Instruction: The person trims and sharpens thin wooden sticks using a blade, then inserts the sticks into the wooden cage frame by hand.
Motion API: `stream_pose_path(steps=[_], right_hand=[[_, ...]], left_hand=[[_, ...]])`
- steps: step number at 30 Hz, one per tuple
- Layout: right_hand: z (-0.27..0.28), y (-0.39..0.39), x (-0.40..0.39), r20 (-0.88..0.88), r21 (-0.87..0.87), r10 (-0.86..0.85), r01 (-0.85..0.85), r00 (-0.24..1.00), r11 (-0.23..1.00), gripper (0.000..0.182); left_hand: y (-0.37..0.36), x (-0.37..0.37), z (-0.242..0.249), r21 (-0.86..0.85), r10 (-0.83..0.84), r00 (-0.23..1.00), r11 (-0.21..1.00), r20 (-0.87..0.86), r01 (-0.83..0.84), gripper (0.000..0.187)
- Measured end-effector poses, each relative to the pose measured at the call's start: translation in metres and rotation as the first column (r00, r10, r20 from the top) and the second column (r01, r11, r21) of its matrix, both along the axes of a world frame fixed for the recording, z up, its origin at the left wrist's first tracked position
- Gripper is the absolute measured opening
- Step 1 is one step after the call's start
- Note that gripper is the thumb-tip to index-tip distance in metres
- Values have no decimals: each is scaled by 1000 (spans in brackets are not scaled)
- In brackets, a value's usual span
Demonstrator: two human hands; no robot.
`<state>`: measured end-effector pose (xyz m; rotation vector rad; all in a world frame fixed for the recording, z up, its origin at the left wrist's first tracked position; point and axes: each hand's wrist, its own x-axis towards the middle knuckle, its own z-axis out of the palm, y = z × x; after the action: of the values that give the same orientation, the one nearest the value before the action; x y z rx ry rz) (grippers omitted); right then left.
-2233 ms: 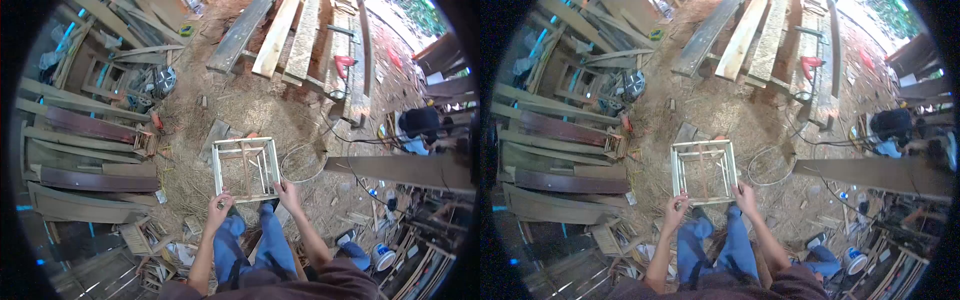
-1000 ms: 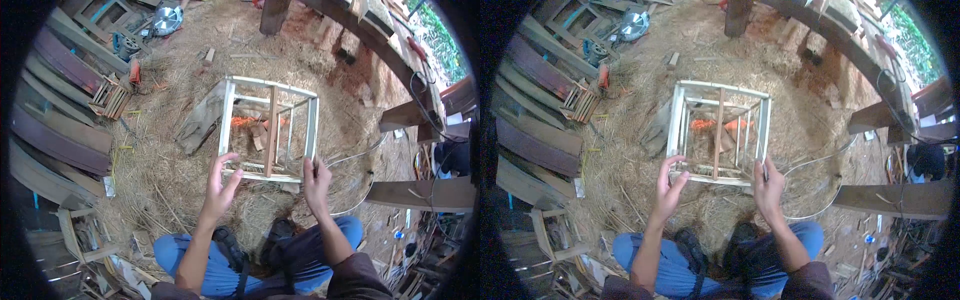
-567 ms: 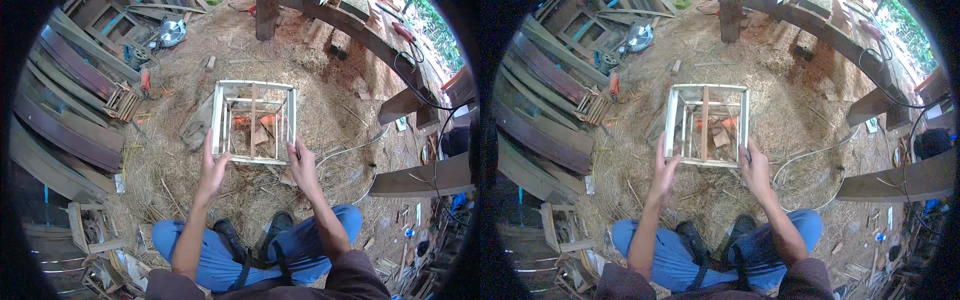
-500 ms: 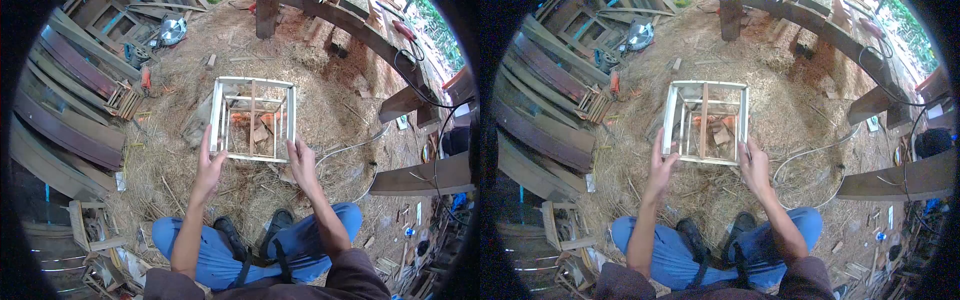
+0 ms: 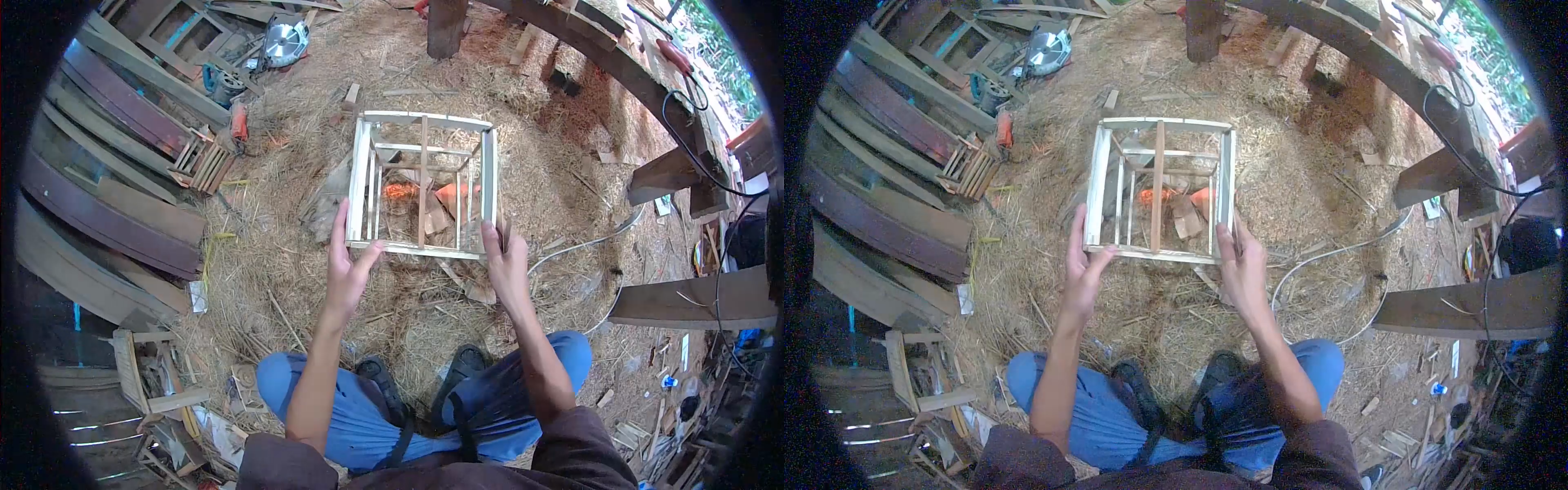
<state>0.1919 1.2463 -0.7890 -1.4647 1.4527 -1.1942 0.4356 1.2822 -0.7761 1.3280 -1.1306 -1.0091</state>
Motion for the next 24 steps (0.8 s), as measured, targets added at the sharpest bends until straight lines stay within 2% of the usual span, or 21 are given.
stream_pose_path(steps=[1,3,5,7,8,9,11,14,16,19,21,22,23,24], right_hand=[[0,-3,-2,-56,41,15,-13,998,999,30],[4,-5,-2,-172,122,56,-35,983,992,32],[10,-8,0,-282,200,116,-60,952,978,45],[5,-12,7,-274,134,84,-49,958,990,30],[4,-13,9,-271,100,70,-44,960,994,28],[4,-13,12,-280,106,72,-43,957,993,27],[8,-15,16,-294,102,69,-41,953,994,26],[18,-15,12,-463,184,166,-89,871,979,44],[20,-13,7,-577,170,154,-66,802,983,44],[28,-11,-2,-643,177,131,-20,755,984,50],[30,-9,-7,-673,182,121,5,730,983,59],[33,-7,-10,-649,179,120,-2,751,984,62],[36,-4,-12,-626,176,120,-10,771,984,64],[41,-1,-14,-602,174,122,-20,789,985,67]], left_hand=[[-4,4,-4,-7,-19,997,1000,70,20,77],[-4,6,-10,56,17,1000,998,3,-17,70],[-5,8,-14,113,61,996,992,-60,-54,63],[-6,17,-19,105,79,996,992,-27,-76,57],[-6,20,-21,99,90,996,991,-13,-88,54],[-5,21,-20,110,103,989,990,-104,-91,47],[-2,21,-14,87,123,990,989,-72,-116,47],[0,25,-8,121,123,992,986,-32,-118,50],[2,25,-6,165,122,992,979,-9,-119,52],[6,17,-6,124,72,990,988,124,-87,53],[7,12,-8,38,74,951,995,299,-90,54],[7,8,-9,-8,83,921,996,381,-87,55],[7,4,-8,-27,140,920,990,366,-140,51],[8,-1,-3,-65,159,888,987,431,-146,50]])
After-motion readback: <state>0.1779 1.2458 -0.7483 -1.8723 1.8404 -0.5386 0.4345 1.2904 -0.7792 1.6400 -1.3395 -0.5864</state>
